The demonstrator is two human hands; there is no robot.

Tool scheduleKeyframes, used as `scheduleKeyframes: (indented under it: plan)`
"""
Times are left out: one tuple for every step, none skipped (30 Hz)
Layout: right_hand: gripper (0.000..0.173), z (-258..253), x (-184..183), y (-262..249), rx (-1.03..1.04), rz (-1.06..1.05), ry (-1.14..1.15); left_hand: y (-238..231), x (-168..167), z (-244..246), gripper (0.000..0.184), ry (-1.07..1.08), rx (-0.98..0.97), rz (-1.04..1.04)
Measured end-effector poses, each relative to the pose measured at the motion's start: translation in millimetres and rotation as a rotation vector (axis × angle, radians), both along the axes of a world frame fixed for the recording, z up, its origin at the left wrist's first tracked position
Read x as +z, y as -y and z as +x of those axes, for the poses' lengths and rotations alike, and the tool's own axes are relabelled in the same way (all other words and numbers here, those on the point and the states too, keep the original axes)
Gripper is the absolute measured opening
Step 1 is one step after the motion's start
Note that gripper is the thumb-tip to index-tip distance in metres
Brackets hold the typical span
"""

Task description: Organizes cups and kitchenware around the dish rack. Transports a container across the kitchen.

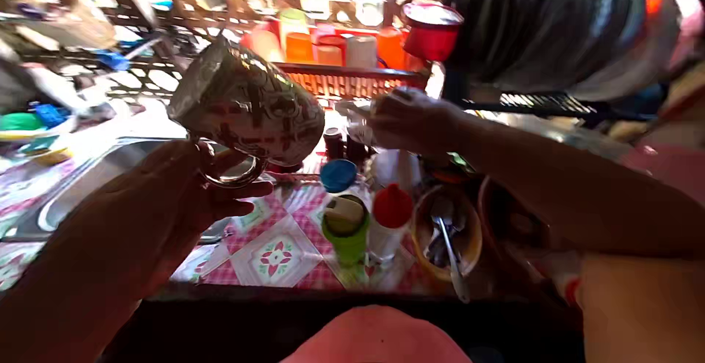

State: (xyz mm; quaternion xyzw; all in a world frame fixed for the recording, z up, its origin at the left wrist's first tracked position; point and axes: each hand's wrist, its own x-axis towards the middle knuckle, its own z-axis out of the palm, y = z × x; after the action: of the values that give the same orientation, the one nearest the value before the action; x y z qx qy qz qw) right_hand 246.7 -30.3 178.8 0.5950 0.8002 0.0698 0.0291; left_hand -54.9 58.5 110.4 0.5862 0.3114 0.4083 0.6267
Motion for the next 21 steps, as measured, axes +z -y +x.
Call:
scheduleKeyframes:
  plan:
    - [0.052, 42, -22, -3, 0.187, 0.239, -0.07, 7, 5, 12, 0.037, 0.0, -0.098, -0.007]
    - [0.061, 73, -31, 2, 0.263, 0.353, -0.062, 15, 8, 24, 0.039, -0.012, -0.199, -0.021]
    - [0.07, 91, -27, 21, 0.244, 0.371, -0.024, 23, 11, 37, 0.039, -0.026, -0.307, -0.035]
    - [0.077, 104, -20, 48, 0.19, 0.367, 0.001, 32, 12, 51, 0.038, -0.026, -0.41, -0.051]
    - [0.083, 115, -14, 75, 0.115, 0.347, -0.004, 43, 12, 66, 0.037, -0.018, -0.499, -0.069]
    - [0.086, 126, -12, 102, 0.038, 0.34, -0.006, 56, 11, 82, 0.036, -0.005, -0.573, -0.088]
    - [0.087, 135, -14, 127, -0.034, 0.343, -0.024, 71, 8, 98, 0.034, -0.001, -0.633, -0.101]
    - [0.087, 145, -19, 150, -0.094, 0.345, -0.026, 87, 4, 115, 0.032, 0.016, -0.681, -0.132]
    - [0.087, 154, -26, 171, -0.15, 0.338, -0.024, 105, -1, 132, 0.031, 0.042, -0.709, -0.183]
    - [0.087, 164, -35, 191, -0.207, 0.322, -0.025, 124, -8, 150, 0.031, 0.066, -0.722, -0.244]
    - [0.089, 172, -43, 209, -0.294, 0.281, -0.037, 141, -16, 169, 0.03, 0.079, -0.726, -0.296]
    - [0.092, 179, -51, 226, -0.396, 0.229, -0.052, 155, -28, 188, 0.03, 0.077, -0.738, -0.335]
    - [0.093, 186, -59, 242, -0.5, 0.168, -0.076, 167, -40, 208, 0.03, 0.055, -0.744, -0.363]
    - [0.093, 194, -69, 256, -0.585, 0.123, -0.107, 176, -54, 229, 0.03, 0.018, -0.744, -0.376]
    - [0.092, 202, -79, 269, -0.661, 0.087, -0.139, 182, -68, 249, 0.032, -0.037, -0.742, -0.37]
    - [0.091, 209, -90, 279, -0.723, 0.073, -0.179, 186, -83, 269, 0.033, -0.104, -0.742, -0.344]
    - [0.09, 218, -103, 287, -0.777, 0.067, -0.209, 188, -99, 287, 0.035, -0.171, -0.758, -0.299]
    - [0.091, 226, -116, 293, -0.835, 0.048, -0.247, 190, -115, 303, 0.037, -0.232, -0.783, -0.255]
    - [0.092, 236, -130, 298, -0.863, 0.044, -0.277, 191, -129, 317, 0.038, -0.279, -0.811, -0.23]
    - [0.092, 245, -144, 302, -0.886, 0.037, -0.3, 194, -141, 330, 0.039, -0.32, -0.831, -0.217]
    - [0.09, 251, -156, 305, -0.909, 0.043, -0.308, 196, -151, 341, 0.04, -0.352, -0.845, -0.215]
